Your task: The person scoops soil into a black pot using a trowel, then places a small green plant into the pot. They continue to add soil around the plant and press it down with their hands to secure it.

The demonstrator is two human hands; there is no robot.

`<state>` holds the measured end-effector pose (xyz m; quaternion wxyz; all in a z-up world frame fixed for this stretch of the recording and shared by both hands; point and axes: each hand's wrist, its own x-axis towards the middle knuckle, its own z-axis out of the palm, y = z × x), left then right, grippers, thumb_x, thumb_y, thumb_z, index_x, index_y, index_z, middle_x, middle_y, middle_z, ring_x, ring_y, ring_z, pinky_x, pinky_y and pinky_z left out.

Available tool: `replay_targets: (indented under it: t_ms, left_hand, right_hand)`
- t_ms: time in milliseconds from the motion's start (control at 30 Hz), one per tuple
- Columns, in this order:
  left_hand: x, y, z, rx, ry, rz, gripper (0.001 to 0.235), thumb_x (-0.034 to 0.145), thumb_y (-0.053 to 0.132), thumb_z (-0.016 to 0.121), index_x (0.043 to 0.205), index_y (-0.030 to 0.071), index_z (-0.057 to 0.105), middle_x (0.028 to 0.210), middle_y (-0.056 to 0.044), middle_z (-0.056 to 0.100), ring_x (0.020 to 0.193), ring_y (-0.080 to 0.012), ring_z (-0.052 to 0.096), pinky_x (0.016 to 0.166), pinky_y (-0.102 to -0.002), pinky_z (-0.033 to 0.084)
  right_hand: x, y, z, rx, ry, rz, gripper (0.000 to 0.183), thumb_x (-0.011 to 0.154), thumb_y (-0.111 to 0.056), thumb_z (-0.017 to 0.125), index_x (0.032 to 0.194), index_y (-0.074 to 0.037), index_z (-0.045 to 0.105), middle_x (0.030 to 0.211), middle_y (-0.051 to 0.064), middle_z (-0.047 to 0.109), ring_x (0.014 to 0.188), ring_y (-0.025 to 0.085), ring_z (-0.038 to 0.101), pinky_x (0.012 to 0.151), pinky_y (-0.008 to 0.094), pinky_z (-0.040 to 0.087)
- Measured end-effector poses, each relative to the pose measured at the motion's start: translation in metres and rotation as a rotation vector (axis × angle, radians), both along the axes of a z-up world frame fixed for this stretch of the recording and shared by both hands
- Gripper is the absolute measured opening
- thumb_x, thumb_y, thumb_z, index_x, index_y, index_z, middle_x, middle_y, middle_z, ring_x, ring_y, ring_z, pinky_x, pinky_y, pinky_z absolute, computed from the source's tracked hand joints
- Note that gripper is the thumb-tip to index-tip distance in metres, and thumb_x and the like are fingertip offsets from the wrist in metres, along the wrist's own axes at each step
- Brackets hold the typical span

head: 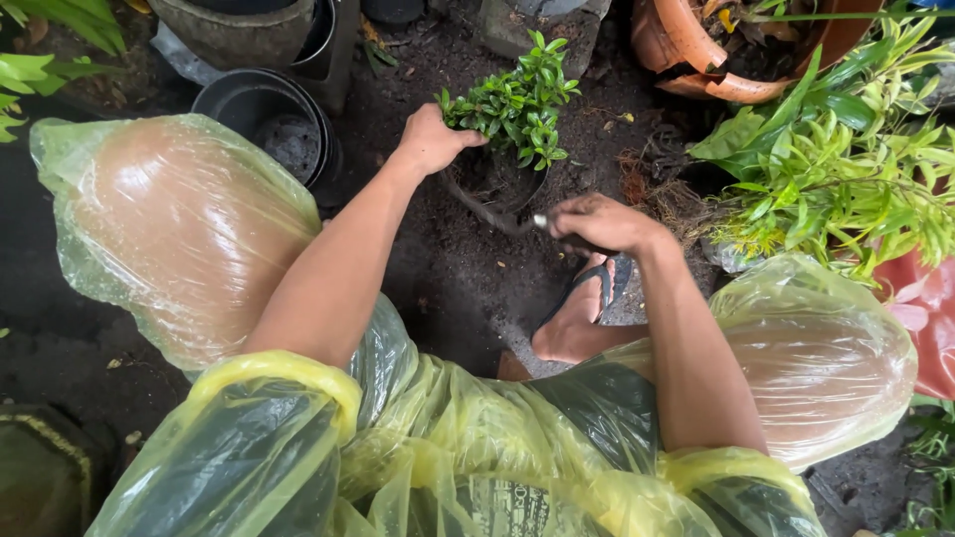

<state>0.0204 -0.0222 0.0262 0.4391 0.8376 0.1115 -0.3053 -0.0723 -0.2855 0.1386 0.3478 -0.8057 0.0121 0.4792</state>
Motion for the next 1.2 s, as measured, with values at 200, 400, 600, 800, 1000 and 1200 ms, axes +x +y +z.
replay_targets:
  t_ms: [200,400,600,800,1000,1200]
  left_hand:
    - [0.001,-0.001,-0.008,-0.007,-0.007,0.016,0.099,0.078,0.054,0.086,0.147,-0.003,0.043,0.147,-0.019,0.053,0.131,-0.0357,0.055,0.102,-0.043,0.051]
    - [-0.007,0.010,-0.006,-0.095,-0.127,0.087,0.077,0.069,0.046,0.096,0.124,-0.001,0.068,0.124,-0.025,0.070,0.123,-0.0394,0.065,0.098,-0.049,0.057]
    - [-0.011,0.013,-0.020,-0.170,-0.181,0.119,0.071,0.076,0.035,0.093,0.128,-0.005,0.065,0.120,-0.027,0.070,0.118,-0.0432,0.067,0.093,-0.053,0.058]
    - [-0.033,0.012,-0.007,-0.267,-0.257,0.213,0.065,0.072,0.014,0.093,0.128,0.001,0.063,0.117,-0.020,0.073,0.118,-0.0350,0.069,0.099,-0.046,0.058]
    - [-0.066,0.016,0.041,-0.166,-0.527,-0.139,0.052,0.077,0.007,0.082,0.127,0.000,0.070,0.155,-0.028,0.042,0.133,-0.0576,0.047,0.116,-0.063,0.042]
    - [-0.076,0.011,0.062,-0.027,-0.702,-0.409,0.064,0.079,0.020,0.090,0.135,0.007,0.062,0.163,-0.024,0.031,0.145,-0.0551,0.034,0.116,-0.069,0.036]
  right_hand:
    - [-0.003,-0.017,-0.004,-0.503,0.230,0.356,0.061,0.084,-0.035,0.069,0.145,-0.029,0.058,0.135,-0.005,0.065,0.088,0.012,0.057,0.076,0.030,0.045]
    - [-0.013,-0.083,-0.119,-0.695,0.116,0.365,0.041,0.078,-0.029,0.065,0.096,0.004,0.083,0.089,0.023,0.080,0.083,0.036,0.079,0.072,0.053,0.065]
    - [-0.022,-0.097,-0.156,-0.897,-0.004,0.096,0.059,0.082,-0.043,0.055,0.111,0.002,0.079,0.106,0.026,0.078,0.106,0.042,0.074,0.087,0.059,0.059]
    - [-0.019,-0.068,-0.160,-0.646,-0.095,0.192,0.069,0.077,-0.051,0.054,0.109,0.006,0.078,0.114,0.024,0.077,0.117,0.042,0.069,0.105,0.056,0.052]
    - [0.013,-0.073,-0.267,-0.463,-0.198,0.060,0.063,0.089,-0.046,0.051,0.136,-0.006,0.065,0.133,0.019,0.069,0.131,0.038,0.060,0.114,0.053,0.045]
    - [0.042,-0.070,-0.369,-0.438,-0.377,0.198,0.057,0.084,-0.046,0.060,0.126,-0.008,0.071,0.119,0.017,0.074,0.120,0.034,0.067,0.106,0.047,0.053]
